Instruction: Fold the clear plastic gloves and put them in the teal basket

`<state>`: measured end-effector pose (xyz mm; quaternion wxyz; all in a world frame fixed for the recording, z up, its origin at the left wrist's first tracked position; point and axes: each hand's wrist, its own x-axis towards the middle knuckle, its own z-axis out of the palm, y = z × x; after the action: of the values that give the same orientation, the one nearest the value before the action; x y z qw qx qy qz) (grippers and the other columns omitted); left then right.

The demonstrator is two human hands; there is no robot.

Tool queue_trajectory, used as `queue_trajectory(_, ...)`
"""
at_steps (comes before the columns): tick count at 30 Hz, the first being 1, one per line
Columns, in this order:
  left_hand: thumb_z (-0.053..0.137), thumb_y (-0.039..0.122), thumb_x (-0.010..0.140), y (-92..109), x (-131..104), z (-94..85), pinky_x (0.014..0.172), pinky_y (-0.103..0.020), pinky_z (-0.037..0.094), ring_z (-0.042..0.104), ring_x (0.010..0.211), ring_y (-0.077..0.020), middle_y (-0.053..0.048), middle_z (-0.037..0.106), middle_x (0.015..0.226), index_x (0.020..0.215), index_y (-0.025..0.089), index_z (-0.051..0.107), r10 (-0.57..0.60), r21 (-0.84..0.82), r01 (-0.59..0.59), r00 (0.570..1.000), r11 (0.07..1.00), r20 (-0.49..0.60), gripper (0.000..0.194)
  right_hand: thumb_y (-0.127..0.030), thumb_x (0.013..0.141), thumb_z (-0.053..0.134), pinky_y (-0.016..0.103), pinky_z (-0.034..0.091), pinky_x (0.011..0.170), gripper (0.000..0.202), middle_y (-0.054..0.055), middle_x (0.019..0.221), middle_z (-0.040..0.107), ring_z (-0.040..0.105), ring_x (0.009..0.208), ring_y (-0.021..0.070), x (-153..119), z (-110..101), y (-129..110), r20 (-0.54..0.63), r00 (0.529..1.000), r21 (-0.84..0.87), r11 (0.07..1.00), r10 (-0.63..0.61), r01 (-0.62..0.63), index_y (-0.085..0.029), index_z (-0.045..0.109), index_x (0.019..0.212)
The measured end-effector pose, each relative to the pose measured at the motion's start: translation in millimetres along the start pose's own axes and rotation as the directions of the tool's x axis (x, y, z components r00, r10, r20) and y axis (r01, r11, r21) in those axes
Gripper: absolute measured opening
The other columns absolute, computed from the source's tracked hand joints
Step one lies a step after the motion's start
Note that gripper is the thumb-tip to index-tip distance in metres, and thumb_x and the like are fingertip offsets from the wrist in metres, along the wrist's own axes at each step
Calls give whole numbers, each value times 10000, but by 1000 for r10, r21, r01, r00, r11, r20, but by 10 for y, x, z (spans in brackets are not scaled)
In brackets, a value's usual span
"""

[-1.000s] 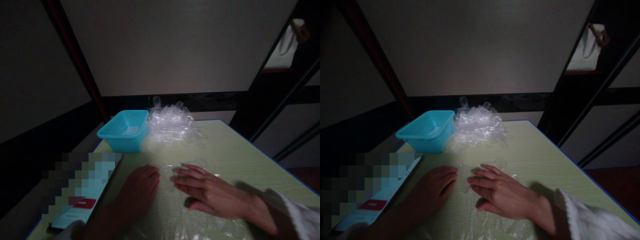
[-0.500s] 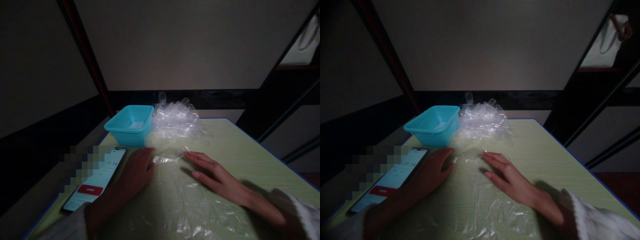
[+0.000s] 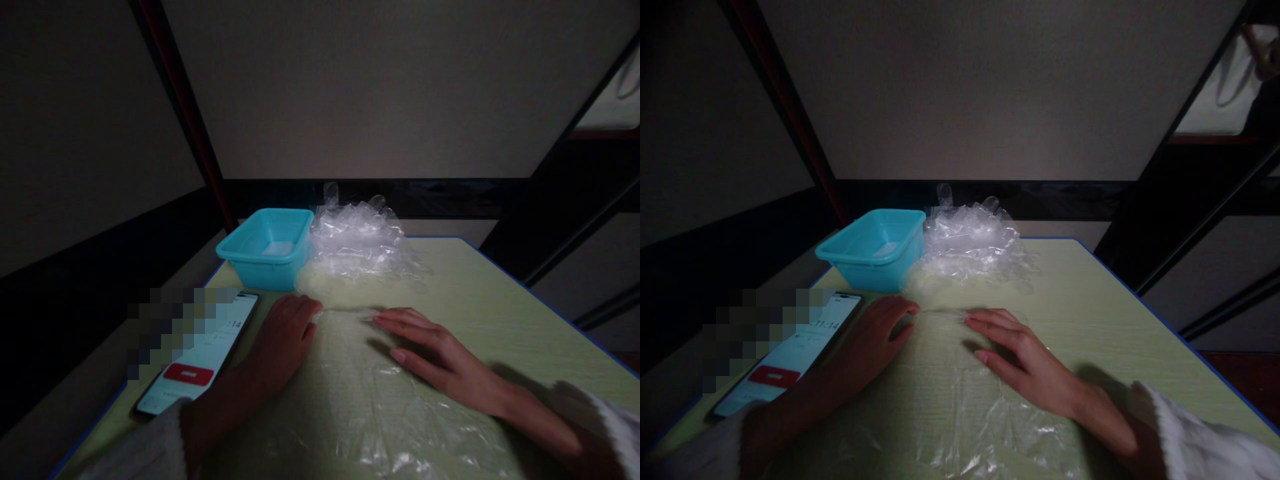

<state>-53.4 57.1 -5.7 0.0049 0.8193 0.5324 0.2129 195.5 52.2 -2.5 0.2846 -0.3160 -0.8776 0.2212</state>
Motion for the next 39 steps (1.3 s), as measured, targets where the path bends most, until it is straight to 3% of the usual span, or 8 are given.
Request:
queue_trajectory(8, 520, 95, 764, 55, 6, -56, 845, -400, 483, 612, 937, -244, -79, 675, 982, 1079, 150, 575, -89, 81, 81, 990, 993, 107, 325, -262, 898, 472, 448, 402, 975, 376, 94, 1231, 564, 441, 1199, 212, -11, -8, -19, 123, 987, -45, 993, -105, 112, -192, 486, 1267)
queue_trajectory(13, 496, 99, 762, 21, -18, -2, 870, -414, 475, 606, 963, -244, -92, 666, 1017, 1069, 142, 573, -60, 80, 56, 997, 995, 54, 319, -217, 892, 477, 411, 344, 1028, 253, 72, 1174, 604, 425, 1206, 196, -6, -29, -86, 313, 924, -52, 968, -217, 245, -147, 580, 1112)
queue_trajectory(18, 433, 124, 815, 14, -72, 70, 936, -392, 449, 563, 1073, -214, -106, 611, 1154, 1144, 139, 526, 63, -63, -64, 998, 996, -16, 342, -231, 908, 439, 412, 362, 1013, 252, 84, 1143, 607, 472, 1163, 181, -22, -30, -71, 202, 965, -109, 976, -165, 190, -160, 530, 1133)
queue_trajectory(21, 433, 174, 842, 68, -108, 59, 1008, -395, 387, 473, 1196, -215, -130, 513, 1297, 1224, 117, 483, 213, -126, -199, 970, 972, 114, 389, -266, 917, 430, 444, 340, 1026, 320, 95, 1230, 564, 445, 1206, 193, -13, -22, -32, 182, 976, -204, 966, -120, 157, -163, 485, 1215)
queue_trajectory(25, 504, 279, 834, 126, -125, 33, 1079, -434, 271, 260, 1338, -240, -151, 292, 1447, 1339, 82, 357, 352, -189, -306, 884, 933, 308, 561, -331, 920, 419, 512, 276, 1050, 428, 100, 1305, 516, 407, 1250, 224, 11, -18, -9, 204, 978, -309, 946, -34, 98, -172, 412, 1318)
queue_trajectory(29, 524, 355, 831, 128, -120, 33, 1090, -449, 230, 198, 1358, -248, -153, 238, 1465, 1378, 83, 283, 362, -208, -303, 849, 930, 385, 657, -353, 923, 407, 535, 260, 1052, 437, 87, 1322, 504, 379, 1272, 238, 23, -18, -6, 212, 977, -335, 939, -3, 76, -188, 410, 1328)
queue_trajectory(34, 532, 354, 828, 121, -122, 28, 1099, -444, 197, 172, 1366, -242, -138, 226, 1473, 1389, 105, 262, 356, -193, -303, 852, 933, 384, 670, -368, 927, 393, 574, 269, 1033, 416, 107, 1282, 539, 416, 1244, 260, 26, -13, 18, 218, 975, -376, 925, 40, 46, -158, 462, 1279)
queue_trajectory(39, 531, 362, 827, 115, -124, 13, 1090, -453, 221, 188, 1361, -253, -148, 245, 1467, 1373, 98, 290, 366, -194, -316, 868, 929, 336, 653, -323, 927, 394, 585, 279, 1020, 358, 112, 1214, 592, 473, 1199, 255, 17, -23, 57, 130, 990, -436, 900, 49, 13, -154, 498, 1224)
